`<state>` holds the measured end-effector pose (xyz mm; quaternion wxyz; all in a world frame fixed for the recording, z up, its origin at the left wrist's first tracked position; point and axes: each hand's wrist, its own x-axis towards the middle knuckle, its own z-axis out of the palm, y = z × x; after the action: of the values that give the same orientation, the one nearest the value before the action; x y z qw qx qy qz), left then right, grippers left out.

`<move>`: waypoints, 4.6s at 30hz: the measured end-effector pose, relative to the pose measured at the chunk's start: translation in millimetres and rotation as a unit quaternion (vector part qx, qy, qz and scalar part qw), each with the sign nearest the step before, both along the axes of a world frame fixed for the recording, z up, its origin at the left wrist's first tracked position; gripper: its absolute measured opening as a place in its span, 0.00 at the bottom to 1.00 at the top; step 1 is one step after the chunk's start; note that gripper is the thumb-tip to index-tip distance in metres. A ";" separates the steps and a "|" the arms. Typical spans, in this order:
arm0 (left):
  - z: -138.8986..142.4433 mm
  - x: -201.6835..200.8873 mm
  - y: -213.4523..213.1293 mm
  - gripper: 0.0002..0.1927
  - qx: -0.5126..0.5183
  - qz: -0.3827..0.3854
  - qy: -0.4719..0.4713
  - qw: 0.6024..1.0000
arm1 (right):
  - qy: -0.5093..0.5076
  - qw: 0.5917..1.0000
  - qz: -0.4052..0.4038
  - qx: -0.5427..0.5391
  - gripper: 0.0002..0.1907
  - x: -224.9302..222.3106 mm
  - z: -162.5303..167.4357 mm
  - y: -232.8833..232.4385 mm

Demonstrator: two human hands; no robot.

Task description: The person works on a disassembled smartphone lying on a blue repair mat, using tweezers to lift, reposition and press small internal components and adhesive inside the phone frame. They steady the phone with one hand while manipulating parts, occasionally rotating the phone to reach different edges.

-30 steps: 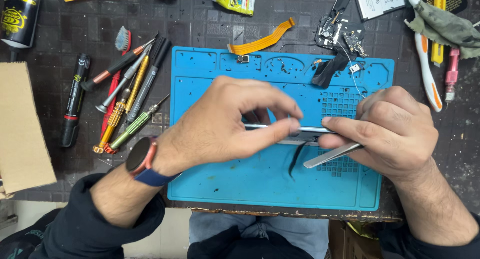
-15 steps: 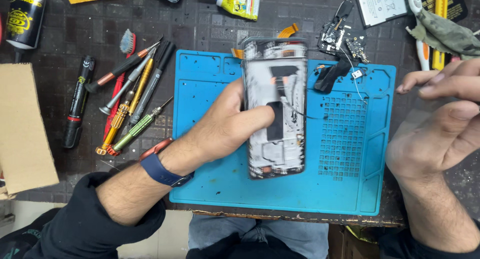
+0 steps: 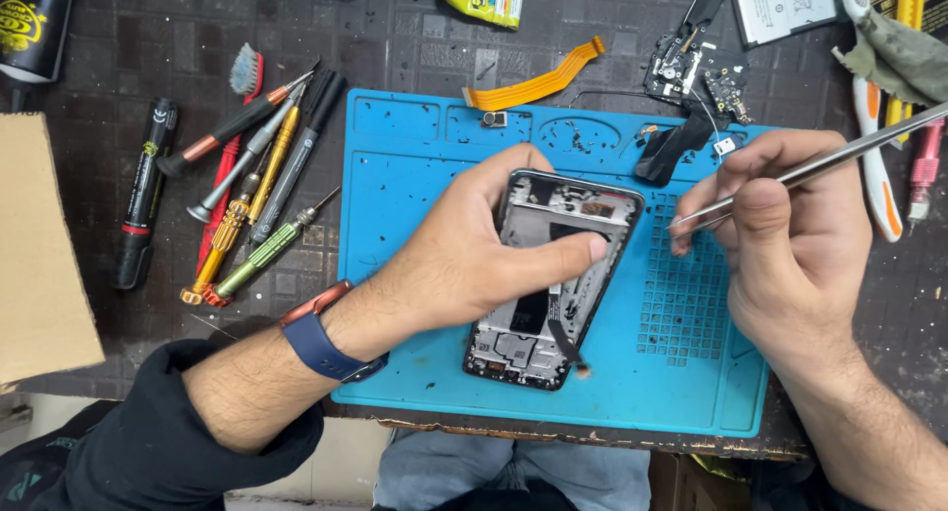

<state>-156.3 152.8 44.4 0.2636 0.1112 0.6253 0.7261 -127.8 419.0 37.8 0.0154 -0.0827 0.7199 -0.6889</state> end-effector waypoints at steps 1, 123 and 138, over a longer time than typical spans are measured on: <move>0.6 -0.3 0.4 0.18 -0.005 0.005 0.001 1.000 | -0.007 1.000 0.002 -0.010 0.17 0.3 -0.5 -0.1; 17.2 -13.6 13.5 0.21 -0.210 0.065 0.118 0.968 | -0.163 0.978 -0.008 0.127 0.06 -16.5 6.9 -26.8; 13.6 -13.5 9.8 0.21 -0.194 0.070 0.149 0.967 | -0.155 0.977 0.004 0.144 0.07 -17.3 7.0 -27.1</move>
<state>-169.8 162.6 58.0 0.1328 0.1205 0.7928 0.5825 -145.1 391.8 44.8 0.1412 0.0246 0.8000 -0.5826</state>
